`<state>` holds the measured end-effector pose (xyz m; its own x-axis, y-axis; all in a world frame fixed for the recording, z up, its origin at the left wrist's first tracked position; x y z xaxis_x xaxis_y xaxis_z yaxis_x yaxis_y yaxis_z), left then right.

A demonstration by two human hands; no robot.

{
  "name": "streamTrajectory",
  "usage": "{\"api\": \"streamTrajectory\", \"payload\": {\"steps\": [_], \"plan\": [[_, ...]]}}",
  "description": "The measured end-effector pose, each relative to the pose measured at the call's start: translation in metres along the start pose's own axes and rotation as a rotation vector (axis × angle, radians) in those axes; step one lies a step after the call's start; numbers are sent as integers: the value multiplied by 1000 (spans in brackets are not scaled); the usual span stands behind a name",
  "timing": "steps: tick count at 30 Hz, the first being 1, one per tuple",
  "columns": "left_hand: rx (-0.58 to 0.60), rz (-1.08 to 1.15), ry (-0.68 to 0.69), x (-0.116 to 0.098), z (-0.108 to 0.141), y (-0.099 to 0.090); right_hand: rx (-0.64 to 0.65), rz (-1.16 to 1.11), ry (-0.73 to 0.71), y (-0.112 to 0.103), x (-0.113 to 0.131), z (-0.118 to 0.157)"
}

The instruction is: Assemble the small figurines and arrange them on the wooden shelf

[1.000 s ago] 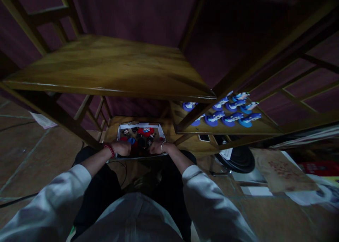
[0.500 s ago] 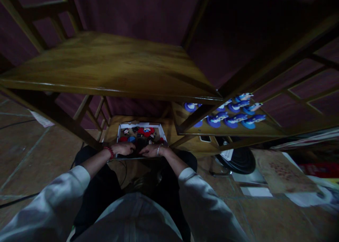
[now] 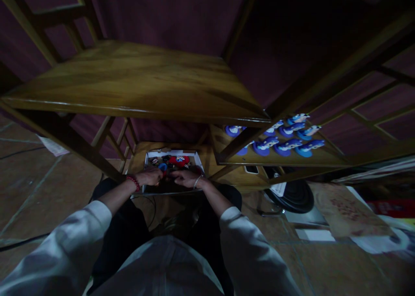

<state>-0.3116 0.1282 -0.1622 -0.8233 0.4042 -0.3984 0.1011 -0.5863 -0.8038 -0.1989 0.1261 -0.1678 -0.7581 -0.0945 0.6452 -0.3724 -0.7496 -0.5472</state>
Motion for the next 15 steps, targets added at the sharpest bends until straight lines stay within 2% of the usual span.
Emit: {"api": "streamTrajectory", "payload": {"steps": [3,6,10,12,15], "plan": [[36,-35,16,-5,-3,3,-109,-97,108,-15,-19,-4],[21,-27,45,-17,-7,0,-231,-200,221,-29,-40,-4],[-29,-8,80,-32,-16,-1,-406,-151,335,-42,-59,0],[-45,0,98,-37,-22,1,-457,-110,362,-44,-63,2],[-80,22,82,-38,-32,4,-531,-64,326,-46,-63,2]]}}
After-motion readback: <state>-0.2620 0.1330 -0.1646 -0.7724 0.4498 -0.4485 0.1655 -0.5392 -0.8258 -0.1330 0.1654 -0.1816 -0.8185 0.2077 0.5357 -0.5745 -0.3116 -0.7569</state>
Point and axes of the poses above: each hand's wrist, its own z-axis away from the middle knuckle, its own y-axis out of the palm, x = y × z, the point moved 8 cm from there along -z, towards the middle knuckle, and after that the axes turned 10 degrees about y, right-handed, at the moved point
